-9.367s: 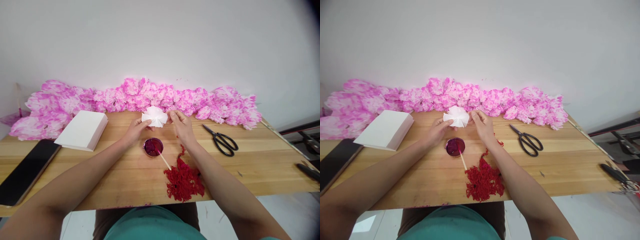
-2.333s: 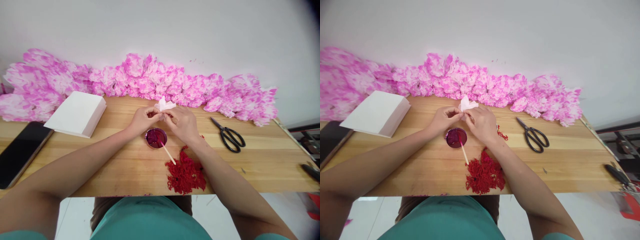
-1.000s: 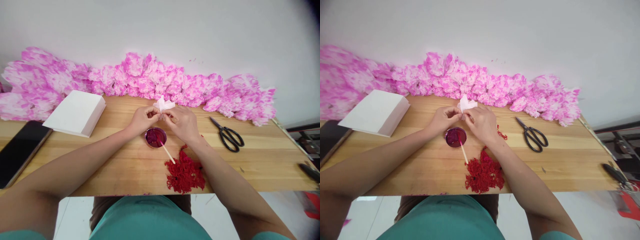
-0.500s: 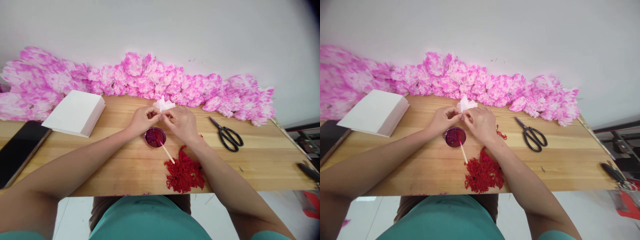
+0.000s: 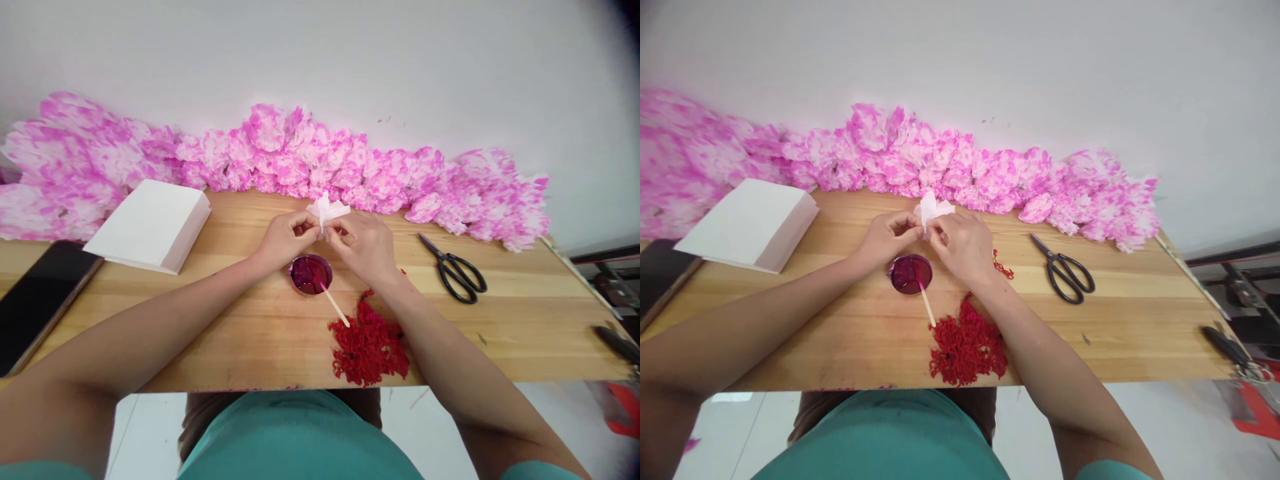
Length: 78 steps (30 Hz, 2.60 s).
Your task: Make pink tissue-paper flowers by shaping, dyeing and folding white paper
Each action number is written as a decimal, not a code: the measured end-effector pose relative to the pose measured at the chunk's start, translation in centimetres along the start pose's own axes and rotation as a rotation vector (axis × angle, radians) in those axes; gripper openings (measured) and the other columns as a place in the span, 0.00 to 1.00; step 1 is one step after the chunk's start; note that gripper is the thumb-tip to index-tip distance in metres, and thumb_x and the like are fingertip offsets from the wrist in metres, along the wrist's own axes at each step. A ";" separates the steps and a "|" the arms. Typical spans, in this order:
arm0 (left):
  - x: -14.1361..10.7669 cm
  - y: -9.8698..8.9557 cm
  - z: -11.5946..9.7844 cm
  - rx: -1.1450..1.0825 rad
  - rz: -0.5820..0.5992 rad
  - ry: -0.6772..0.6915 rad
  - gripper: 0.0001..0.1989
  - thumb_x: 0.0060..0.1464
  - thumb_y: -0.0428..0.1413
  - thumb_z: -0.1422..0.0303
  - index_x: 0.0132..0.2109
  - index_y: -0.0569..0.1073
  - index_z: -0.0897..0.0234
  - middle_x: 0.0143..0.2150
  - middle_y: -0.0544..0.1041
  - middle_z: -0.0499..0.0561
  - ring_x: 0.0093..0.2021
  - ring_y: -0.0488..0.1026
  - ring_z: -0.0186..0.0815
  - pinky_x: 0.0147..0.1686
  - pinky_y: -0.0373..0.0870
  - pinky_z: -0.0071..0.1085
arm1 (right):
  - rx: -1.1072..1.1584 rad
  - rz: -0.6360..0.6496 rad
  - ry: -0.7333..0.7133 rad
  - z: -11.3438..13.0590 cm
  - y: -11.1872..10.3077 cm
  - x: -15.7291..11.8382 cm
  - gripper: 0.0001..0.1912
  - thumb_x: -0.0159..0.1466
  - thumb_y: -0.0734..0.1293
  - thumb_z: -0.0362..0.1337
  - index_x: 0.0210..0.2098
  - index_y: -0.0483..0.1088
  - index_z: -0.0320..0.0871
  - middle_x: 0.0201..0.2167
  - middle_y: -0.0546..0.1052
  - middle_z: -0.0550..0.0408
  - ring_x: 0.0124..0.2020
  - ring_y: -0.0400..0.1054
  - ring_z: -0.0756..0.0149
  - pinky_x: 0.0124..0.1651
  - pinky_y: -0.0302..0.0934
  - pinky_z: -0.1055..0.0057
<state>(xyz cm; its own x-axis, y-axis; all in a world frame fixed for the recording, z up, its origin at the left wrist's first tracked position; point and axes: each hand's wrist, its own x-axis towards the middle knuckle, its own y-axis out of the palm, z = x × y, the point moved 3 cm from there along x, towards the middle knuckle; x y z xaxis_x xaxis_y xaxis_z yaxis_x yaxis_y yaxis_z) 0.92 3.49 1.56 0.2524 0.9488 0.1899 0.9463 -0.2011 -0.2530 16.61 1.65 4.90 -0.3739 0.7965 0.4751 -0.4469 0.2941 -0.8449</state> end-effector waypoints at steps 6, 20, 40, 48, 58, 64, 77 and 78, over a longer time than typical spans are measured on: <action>-0.1 0.1 0.0 0.046 -0.014 0.036 0.06 0.51 0.55 0.67 0.30 0.72 0.66 0.28 0.76 0.47 0.29 0.70 0.30 0.32 0.65 0.26 | 0.006 0.015 -0.029 0.1 0.0 0.0 0.09 0.65 0.64 0.36 0.31 0.75 0.45 0.29 0.79 0.55 0.33 0.68 0.62 0.38 0.53 0.65; -0.1 0.1 0.0 0.050 -0.008 0.043 0.07 0.52 0.56 0.67 0.30 0.73 0.66 0.28 0.76 0.48 0.29 0.70 0.30 0.33 0.65 0.27 | -0.031 -0.013 -0.018 0.1 0.1 0.0 0.08 0.64 0.65 0.34 0.29 0.74 0.44 0.26 0.78 0.54 0.32 0.68 0.62 0.37 0.53 0.65; -0.2 0.1 -0.2 0.146 -0.024 0.079 0.08 0.52 0.55 0.67 0.29 0.74 0.66 0.28 0.76 0.48 0.29 0.70 0.31 0.32 0.64 0.27 | -0.032 0.019 -0.011 0.3 0.1 -0.1 0.09 0.65 0.63 0.35 0.30 0.74 0.44 0.29 0.79 0.54 0.33 0.67 0.61 0.39 0.52 0.64; -0.2 0.2 -0.2 0.024 -0.007 0.021 0.06 0.51 0.56 0.67 0.30 0.73 0.66 0.30 0.77 0.49 0.32 0.73 0.32 0.37 0.69 0.28 | 0.007 -0.024 0.024 -0.1 0.0 0.0 0.08 0.63 0.64 0.34 0.29 0.73 0.44 0.26 0.77 0.55 0.31 0.67 0.63 0.37 0.53 0.66; 0.1 -0.3 0.3 0.003 -0.036 -0.005 0.05 0.51 0.56 0.68 0.31 0.72 0.65 0.31 0.78 0.50 0.33 0.74 0.32 0.37 0.69 0.28 | 0.159 -0.041 0.200 -1.7 0.2 0.2 0.05 0.60 0.64 0.34 0.29 0.73 0.45 0.28 0.78 0.56 0.29 0.69 0.65 0.35 0.57 0.68; 0.2 -0.6 0.6 0.009 -0.038 -0.008 0.05 0.51 0.55 0.69 0.30 0.71 0.66 0.30 0.76 0.49 0.32 0.73 0.32 0.36 0.68 0.28 | 0.265 0.002 0.332 -2.8 0.3 0.4 0.05 0.59 0.64 0.34 0.31 0.74 0.44 0.29 0.79 0.56 0.30 0.72 0.66 0.35 0.60 0.69; -0.1 -0.6 0.3 0.061 -0.005 -0.022 0.07 0.52 0.55 0.66 0.31 0.72 0.65 0.32 0.78 0.50 0.33 0.74 0.33 0.37 0.69 0.29 | 0.141 -0.113 -0.006 -2.1 -0.3 0.9 0.11 0.65 0.65 0.42 0.46 0.73 0.47 0.48 0.78 0.50 0.52 0.68 0.55 0.56 0.59 0.55; -0.1 -0.6 0.2 0.062 -0.004 -0.013 0.07 0.53 0.55 0.65 0.31 0.72 0.65 0.32 0.78 0.50 0.34 0.74 0.33 0.37 0.69 0.29 | 0.144 -0.108 -0.015 -2.1 -0.1 0.9 0.10 0.65 0.65 0.42 0.45 0.74 0.47 0.49 0.77 0.50 0.52 0.68 0.55 0.56 0.59 0.55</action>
<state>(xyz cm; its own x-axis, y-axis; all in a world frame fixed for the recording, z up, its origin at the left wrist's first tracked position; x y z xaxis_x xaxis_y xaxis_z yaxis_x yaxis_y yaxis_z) 0.27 3.57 1.55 0.2457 0.9526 0.1793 0.9329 -0.1821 -0.3108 18.01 3.51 4.88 -0.3287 0.7563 0.5657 -0.5969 0.2979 -0.7450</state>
